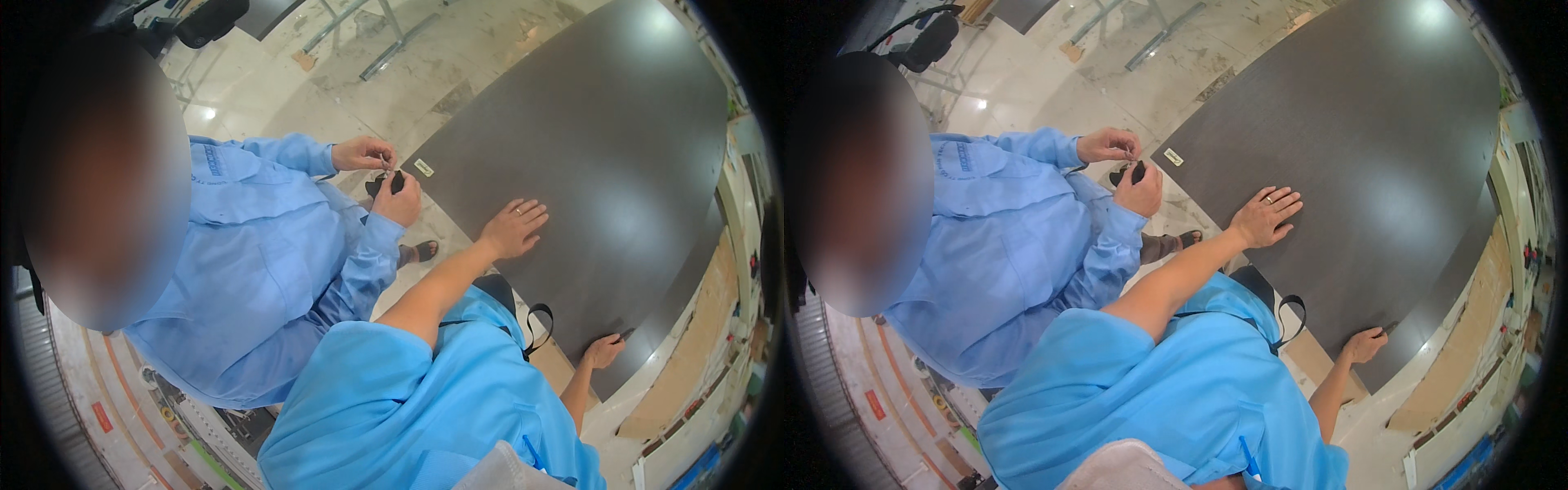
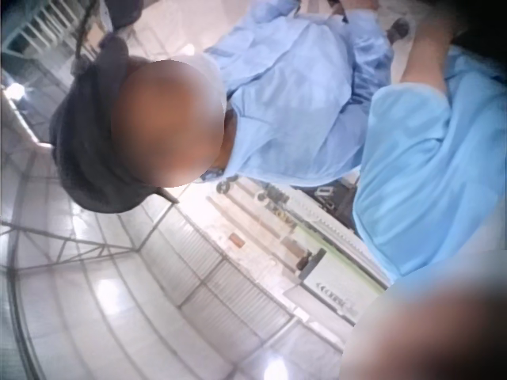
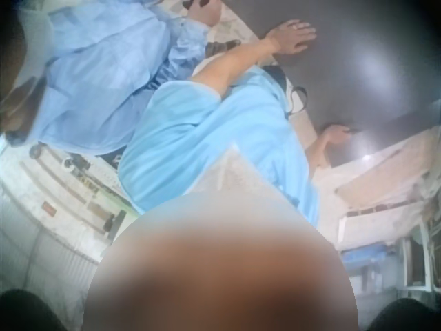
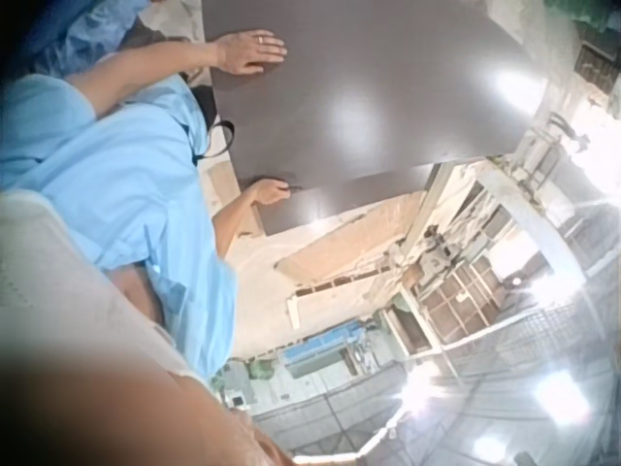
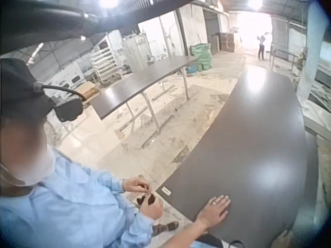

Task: The person scrapes the surface of a large dark panel using a small handheld tool. They hold the panel steady with one hand while scraping along the edges and surface with the other. The person moves around the panel to access different sides.

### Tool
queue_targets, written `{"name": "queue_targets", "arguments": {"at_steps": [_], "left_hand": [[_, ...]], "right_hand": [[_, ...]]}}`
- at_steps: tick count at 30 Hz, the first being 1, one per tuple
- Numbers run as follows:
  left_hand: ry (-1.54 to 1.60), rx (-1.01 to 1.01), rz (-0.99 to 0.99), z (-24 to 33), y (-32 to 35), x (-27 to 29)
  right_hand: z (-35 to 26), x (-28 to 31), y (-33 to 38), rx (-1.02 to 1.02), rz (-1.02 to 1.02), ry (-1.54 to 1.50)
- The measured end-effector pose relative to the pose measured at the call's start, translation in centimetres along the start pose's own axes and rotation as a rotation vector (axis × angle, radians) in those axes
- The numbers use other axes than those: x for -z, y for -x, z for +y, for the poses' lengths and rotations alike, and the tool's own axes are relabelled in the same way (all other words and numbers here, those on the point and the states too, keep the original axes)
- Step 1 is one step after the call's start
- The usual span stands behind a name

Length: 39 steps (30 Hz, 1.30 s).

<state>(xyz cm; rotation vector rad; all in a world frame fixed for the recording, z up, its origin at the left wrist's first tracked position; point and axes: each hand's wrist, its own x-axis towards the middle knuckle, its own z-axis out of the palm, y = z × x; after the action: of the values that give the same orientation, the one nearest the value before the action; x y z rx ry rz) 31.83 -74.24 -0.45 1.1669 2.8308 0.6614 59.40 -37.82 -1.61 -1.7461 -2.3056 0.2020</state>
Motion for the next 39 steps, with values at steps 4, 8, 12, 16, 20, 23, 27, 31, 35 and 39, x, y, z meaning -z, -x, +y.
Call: {"name": "queue_targets", "arguments": {"at_steps": [4, 8, 12, 16, 20, 23, 27, 31, 35, 39], "left_hand": [[-0.002, -0.001, -0.004, 0.0, 0.0, 0.3], [0.010, 0.017, -0.075, 0.1, -0.1, 0.1], [0.007, -0.004, -0.005, 0.2, -0.2, -0.1], [0.006, -0.004, -0.008, 0.2, -0.2, -0.1], [-0.004, 0.009, -0.056, 0.1, -0.1, -0.1], [0.001, 0.014, -0.062, 0.1, -0.1, -0.2], [-0.003, -0.011, 0.031, 0.1, -0.1, -0.2], [-0.002, -0.008, 0.026, 0.1, -0.1, -0.1], [0.005, 0.015, -0.040, 0.1, -0.1, -0.2], [0.027, -0.006, 0.036, 0.0, -0.1, -0.3]], "right_hand": [[-0.4, 0.3, 0.3, -0.022, -0.008, 0.017], [-0.3, 0.5, 0.3, 0.013, 0.005, 0.005], [-0.1, 0.3, 0.2, 0.012, 0.008, -0.006], [-0.1, 0.2, 0.1, -0.017, -0.004, -0.010], [0.0, 0.1, 0.1, 0.014, 0.017, 0.008], [0.1, 0.0, 0.1, -0.002, 0.005, 0.013], [0.1, -0.2, 0.0, -0.008, 0.010, 0.019], [0.1, -0.2, 0.0, -0.031, -0.006, -0.004], [0.3, -0.3, -0.1, -0.002, 0.021, 0.009], [0.3, -0.5, -0.2, -0.002, 0.026, 0.015]]}}
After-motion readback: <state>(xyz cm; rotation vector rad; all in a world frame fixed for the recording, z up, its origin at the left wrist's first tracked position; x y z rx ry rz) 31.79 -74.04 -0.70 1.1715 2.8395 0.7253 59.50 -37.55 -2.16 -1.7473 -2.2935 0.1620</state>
